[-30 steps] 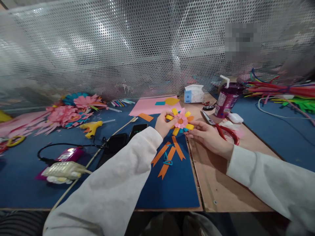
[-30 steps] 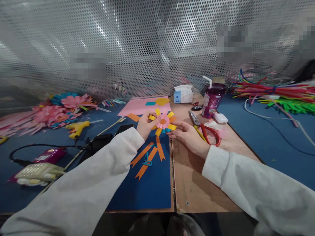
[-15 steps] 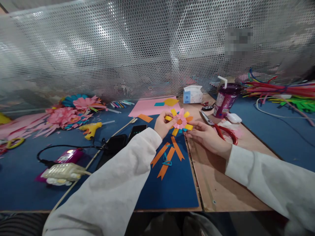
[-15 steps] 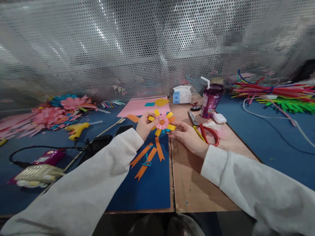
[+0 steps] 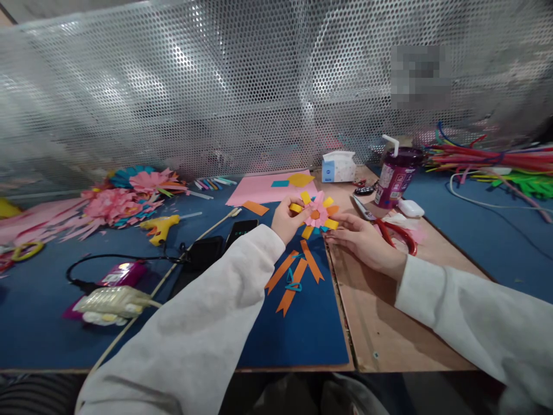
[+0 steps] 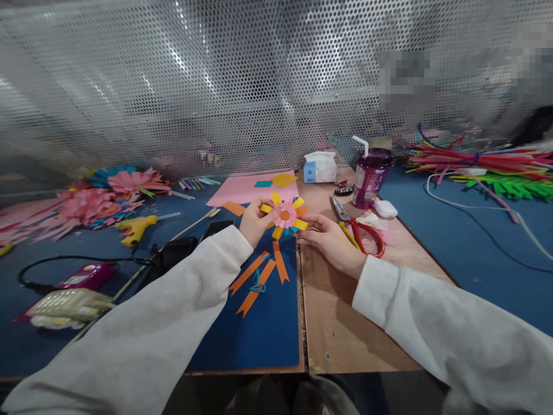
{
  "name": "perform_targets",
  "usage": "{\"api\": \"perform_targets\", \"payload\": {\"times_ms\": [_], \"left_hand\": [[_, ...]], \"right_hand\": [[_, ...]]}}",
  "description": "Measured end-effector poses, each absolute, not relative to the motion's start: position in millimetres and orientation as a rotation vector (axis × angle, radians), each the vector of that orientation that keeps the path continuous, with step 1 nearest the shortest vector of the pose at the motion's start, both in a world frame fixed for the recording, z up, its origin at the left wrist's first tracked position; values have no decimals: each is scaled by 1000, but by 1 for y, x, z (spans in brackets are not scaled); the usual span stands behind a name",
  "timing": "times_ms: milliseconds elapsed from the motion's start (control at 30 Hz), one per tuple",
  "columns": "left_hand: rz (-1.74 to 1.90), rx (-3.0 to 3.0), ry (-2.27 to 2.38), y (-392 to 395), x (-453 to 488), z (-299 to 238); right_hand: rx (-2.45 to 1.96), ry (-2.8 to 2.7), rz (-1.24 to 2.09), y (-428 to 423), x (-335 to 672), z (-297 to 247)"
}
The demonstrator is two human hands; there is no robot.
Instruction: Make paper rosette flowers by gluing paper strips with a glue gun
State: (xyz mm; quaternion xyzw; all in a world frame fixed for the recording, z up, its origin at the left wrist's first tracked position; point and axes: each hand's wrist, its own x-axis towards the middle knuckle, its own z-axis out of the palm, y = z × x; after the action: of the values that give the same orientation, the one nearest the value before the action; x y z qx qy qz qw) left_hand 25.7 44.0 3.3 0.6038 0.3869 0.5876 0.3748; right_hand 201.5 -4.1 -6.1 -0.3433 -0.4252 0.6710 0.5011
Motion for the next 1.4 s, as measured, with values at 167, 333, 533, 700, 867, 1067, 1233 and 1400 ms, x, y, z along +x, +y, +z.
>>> {"api": "perform_targets", "payload": {"times_ms": [167,333,533,700,867,1067,1233,1400], "left_hand": [[1523,1568,973,46,25,2],[1510,1555,995,46,25,2],[1491,1565,992,45,25,3],[1498,1559,982,44,25,4],[1490,1547,991,43,26,5],[1476,1559,993,46,25,2],[1488,1565,978,46,25,3],[1477,1546,923,43,26,6]], "right_hand": [[-833,-1030,1615,-4,201,-5],[-825,-1027,1621,-5,200,-4],[-826,-1043,1608,-5,201,-5],[-827,-1050,1606,-4,201,-7],[-840,-1061,1608,-3,200,-6],[-853,-1065,1591,-5,201,-7],[-876,-1131,1493,-4,201,-10],[-1016,-1317,1171,-1,204,-10]]}}
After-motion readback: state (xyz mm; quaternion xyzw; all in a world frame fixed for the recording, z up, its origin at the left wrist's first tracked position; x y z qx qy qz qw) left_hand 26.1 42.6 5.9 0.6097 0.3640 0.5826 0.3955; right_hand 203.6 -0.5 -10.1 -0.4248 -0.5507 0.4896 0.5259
